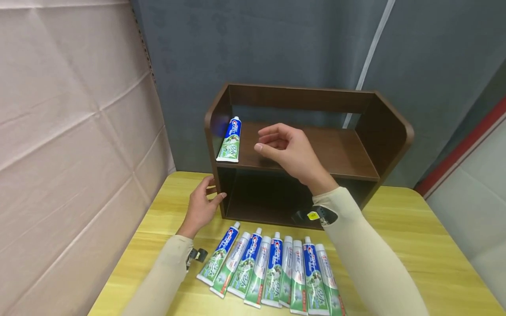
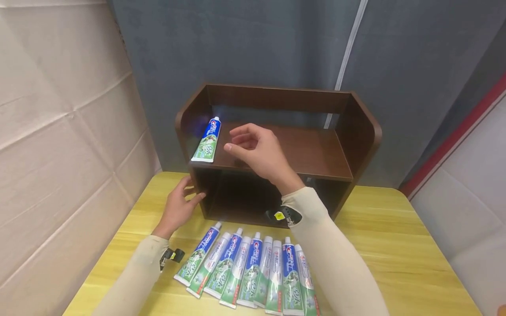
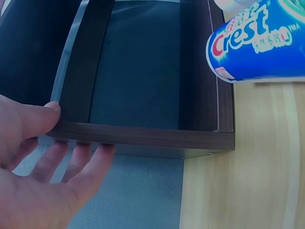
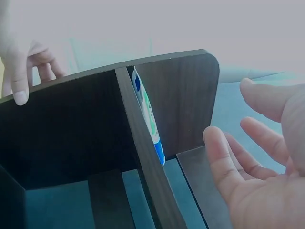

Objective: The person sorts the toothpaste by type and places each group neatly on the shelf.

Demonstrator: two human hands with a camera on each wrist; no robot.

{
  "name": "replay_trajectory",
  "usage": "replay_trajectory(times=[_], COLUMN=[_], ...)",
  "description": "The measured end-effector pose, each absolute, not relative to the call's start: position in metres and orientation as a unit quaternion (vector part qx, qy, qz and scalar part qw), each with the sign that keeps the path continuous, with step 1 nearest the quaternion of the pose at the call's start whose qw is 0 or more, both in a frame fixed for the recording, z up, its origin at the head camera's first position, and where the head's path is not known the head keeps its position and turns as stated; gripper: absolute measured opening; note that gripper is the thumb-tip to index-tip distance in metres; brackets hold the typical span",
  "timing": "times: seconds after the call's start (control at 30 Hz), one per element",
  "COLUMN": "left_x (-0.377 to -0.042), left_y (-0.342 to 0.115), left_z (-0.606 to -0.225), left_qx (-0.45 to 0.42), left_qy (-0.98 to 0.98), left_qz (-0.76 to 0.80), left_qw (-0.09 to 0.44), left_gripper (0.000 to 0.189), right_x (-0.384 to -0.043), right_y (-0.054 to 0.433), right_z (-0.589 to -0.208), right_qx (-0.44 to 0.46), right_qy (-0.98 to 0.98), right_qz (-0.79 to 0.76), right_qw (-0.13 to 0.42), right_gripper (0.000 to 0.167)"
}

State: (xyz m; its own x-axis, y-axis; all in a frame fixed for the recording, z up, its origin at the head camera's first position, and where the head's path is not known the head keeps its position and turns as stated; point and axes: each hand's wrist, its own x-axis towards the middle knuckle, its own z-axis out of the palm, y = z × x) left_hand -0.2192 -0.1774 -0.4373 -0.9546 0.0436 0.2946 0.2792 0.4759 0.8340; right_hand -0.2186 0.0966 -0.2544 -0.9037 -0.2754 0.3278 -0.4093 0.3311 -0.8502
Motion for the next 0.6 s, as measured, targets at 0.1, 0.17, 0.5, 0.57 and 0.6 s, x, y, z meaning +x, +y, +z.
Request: replay_trajectory(times=[0.1, 0.17, 0.5, 0.57, 0.6], left_x=[-0.218, -0.217, -0.214, -0.213, -0.213], left_y=[-0.178, -0.179, -0.182, -0.182, -0.182], left_z=[-0.438, -0.438, -0.439, -0.440, -0.440], left_qx=[-0.070, -0.052, -0.047, -0.045, -0.044], left_qy=[-0.852, -0.850, -0.840, -0.838, -0.837], left_qz=[-0.507, -0.512, -0.525, -0.527, -0.527], left_qw=[0.113, 0.112, 0.128, 0.134, 0.136], left_gripper=[0.055, 0.056, 0.051, 0.049, 0.049], right_x=[-0.210, -0.205, -0.179, -0.175, -0.173], right_y=[0.103, 0.108, 0.137, 0.142, 0.145], right_z=[-0.259, -0.262, -0.287, -0.293, -0.296], right_qx=[0.211, 0.209, 0.197, 0.193, 0.189], right_qy=[-0.812, -0.809, -0.789, -0.789, -0.790], right_qz=[0.539, 0.545, 0.577, 0.579, 0.579], right_qw=[0.070, 0.073, 0.072, 0.073, 0.073], right_gripper=[0.036, 0.037, 0.037, 0.036, 0.035])
